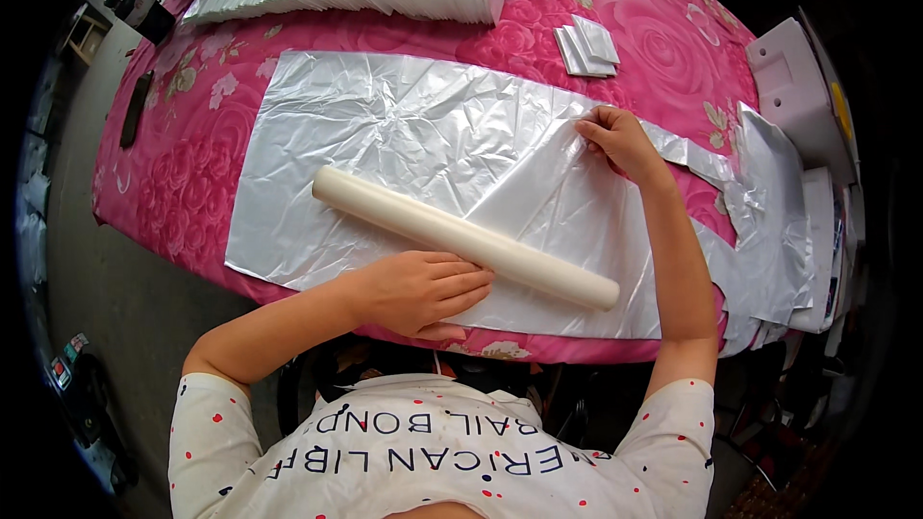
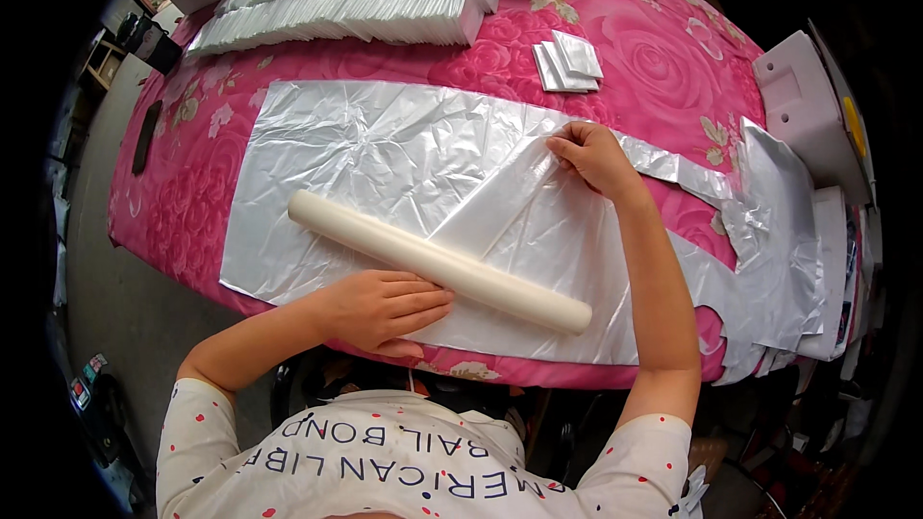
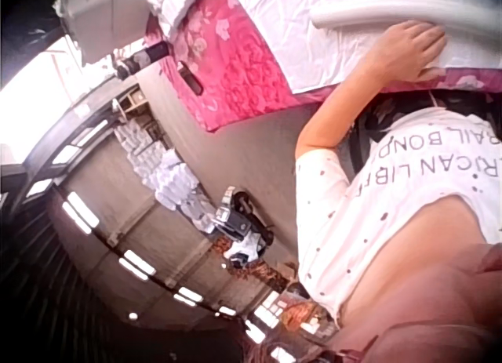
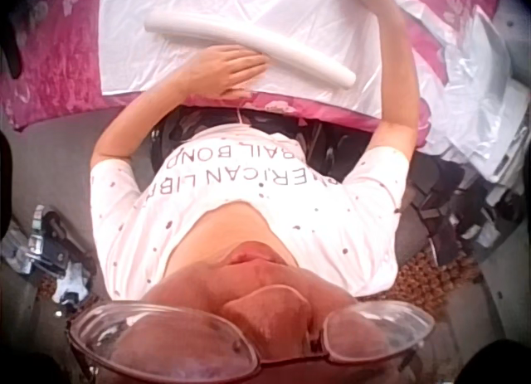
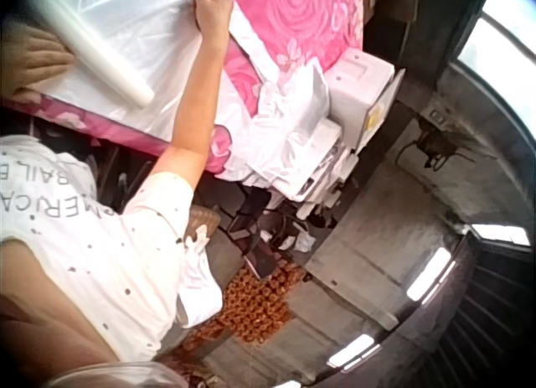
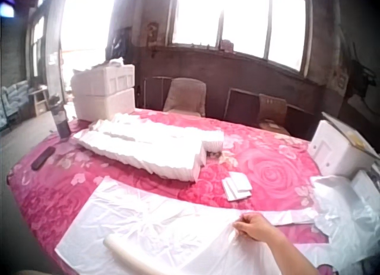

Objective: The person wraps small white rectangular items in clear plastic film. They unroll the film, place an item on it, fold the film around the item, and set the wrapped unit aside. The person repeats this process for multiple items on a pink floral tablecloth.

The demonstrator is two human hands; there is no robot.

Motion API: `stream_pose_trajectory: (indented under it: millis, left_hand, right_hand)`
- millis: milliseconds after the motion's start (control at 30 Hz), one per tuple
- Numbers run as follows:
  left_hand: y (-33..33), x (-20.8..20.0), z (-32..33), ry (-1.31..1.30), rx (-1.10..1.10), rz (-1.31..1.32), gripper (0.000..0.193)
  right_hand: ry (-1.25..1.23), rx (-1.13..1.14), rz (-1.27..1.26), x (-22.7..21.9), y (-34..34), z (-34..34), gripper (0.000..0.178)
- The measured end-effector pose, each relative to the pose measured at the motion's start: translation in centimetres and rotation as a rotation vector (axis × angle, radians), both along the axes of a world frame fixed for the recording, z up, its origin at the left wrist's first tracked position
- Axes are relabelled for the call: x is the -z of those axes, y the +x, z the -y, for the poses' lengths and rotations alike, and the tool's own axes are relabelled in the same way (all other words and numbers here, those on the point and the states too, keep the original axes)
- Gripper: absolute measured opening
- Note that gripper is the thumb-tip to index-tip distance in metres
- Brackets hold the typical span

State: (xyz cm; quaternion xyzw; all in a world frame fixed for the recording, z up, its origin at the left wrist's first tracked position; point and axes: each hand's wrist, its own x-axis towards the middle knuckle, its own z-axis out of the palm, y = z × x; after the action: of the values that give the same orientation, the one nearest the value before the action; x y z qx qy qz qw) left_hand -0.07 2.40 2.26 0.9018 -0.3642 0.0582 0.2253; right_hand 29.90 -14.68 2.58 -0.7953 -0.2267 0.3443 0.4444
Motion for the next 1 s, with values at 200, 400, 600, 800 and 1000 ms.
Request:
stream_pose_trajectory:
  millis: [200, 400, 600, 800, 1000]
  left_hand:
    - [-1.0, 1.1, 1.1, 0.08, -0.053, -0.199, 0.078]
    - [-3.0, 2.0, 5.1, 0.157, -0.254, -0.181, 0.081]
    - [-4.1, 2.6, 8.1, 0.248, -0.388, -0.101, 0.076]
    - [-3.5, 1.7, 5.9, -0.074, -0.189, -0.259, 0.078]
    - [-1.2, 0.5, 1.0, -0.095, 0.053, -0.257, 0.08]
  right_hand:
    - [0.236, 0.222, -0.068, 0.2, -0.3, 0.0, 0.028]
    - [0.197, -0.101, 0.438, -2.5, -11.2, 0.6, 0.048]
    - [-0.039, -0.234, 1.005, -0.5, -19.6, 2.5, 0.054]
    - [-0.231, 0.076, 1.073, -0.1, -13.4, 8.8, 0.052]
    - [-0.255, 0.193, 1.0, -0.9, -11.4, 12.5, 0.053]
